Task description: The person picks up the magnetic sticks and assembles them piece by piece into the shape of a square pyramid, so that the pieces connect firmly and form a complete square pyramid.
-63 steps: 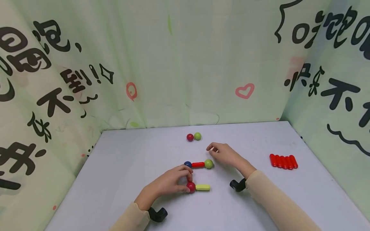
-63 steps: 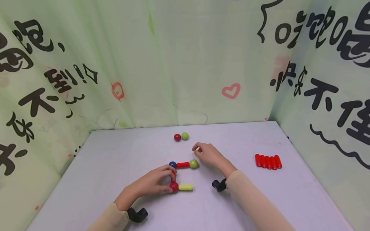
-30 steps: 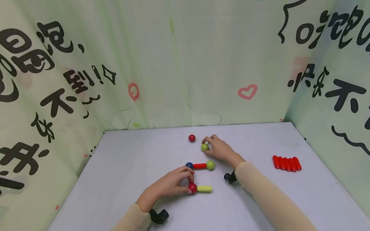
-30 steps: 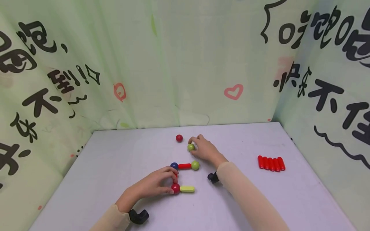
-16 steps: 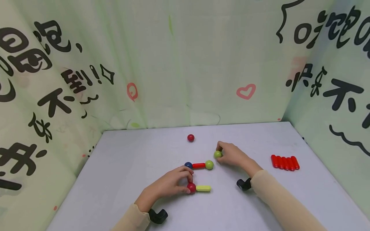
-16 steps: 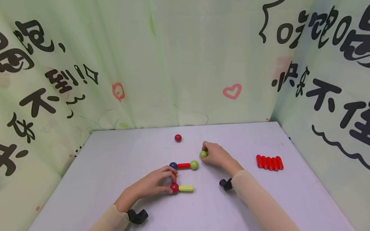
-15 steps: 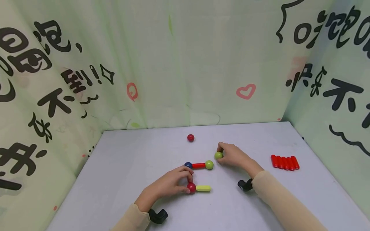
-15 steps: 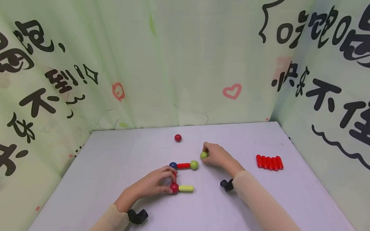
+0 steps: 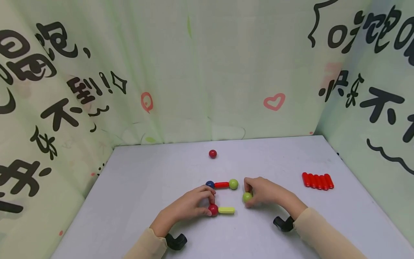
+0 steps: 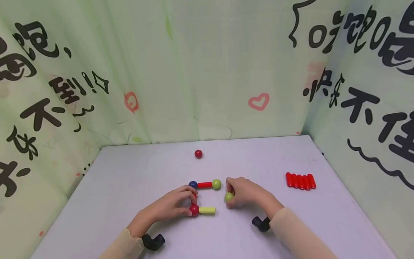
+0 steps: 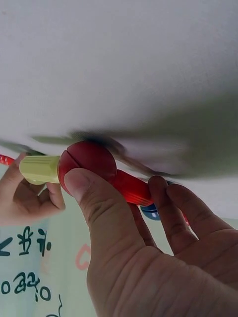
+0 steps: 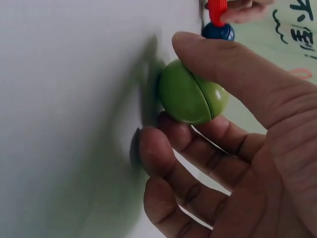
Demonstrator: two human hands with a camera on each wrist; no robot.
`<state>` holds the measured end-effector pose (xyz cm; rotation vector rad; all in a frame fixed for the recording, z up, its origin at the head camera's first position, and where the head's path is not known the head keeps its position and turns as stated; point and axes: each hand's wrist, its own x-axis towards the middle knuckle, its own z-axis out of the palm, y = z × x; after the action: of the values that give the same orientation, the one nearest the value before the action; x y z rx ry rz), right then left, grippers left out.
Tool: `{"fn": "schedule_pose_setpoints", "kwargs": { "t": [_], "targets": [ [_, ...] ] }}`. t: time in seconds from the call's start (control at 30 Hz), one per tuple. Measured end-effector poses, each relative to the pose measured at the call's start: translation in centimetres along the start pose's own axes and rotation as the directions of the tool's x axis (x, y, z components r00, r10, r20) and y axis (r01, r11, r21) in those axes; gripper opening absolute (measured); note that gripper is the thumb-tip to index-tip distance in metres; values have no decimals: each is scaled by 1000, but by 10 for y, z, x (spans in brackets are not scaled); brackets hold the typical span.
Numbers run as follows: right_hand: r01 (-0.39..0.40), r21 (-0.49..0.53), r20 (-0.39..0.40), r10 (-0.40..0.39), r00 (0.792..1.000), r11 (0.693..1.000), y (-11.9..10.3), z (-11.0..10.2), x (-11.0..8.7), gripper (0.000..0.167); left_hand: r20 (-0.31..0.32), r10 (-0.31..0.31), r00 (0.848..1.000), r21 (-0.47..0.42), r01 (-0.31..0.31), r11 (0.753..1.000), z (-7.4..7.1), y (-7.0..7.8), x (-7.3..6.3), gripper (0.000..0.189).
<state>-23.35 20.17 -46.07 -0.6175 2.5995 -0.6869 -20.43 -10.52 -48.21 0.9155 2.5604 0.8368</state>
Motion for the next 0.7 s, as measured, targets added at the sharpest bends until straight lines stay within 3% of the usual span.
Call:
{"fn": "schedule_pose_setpoints", "kwargs": {
  "t": [0.23,0.7],
  "targets": [
    [93,-5,43,-93,995,996,-12,10,-5,31,-4,-5,1000,6,5,1000,0,2,0,26],
    [118,-25,31,-117,993,993,-29,19,-8,33,-7,-5,1000,5,5,1000,-2,5,-2,25]
  ]
}}
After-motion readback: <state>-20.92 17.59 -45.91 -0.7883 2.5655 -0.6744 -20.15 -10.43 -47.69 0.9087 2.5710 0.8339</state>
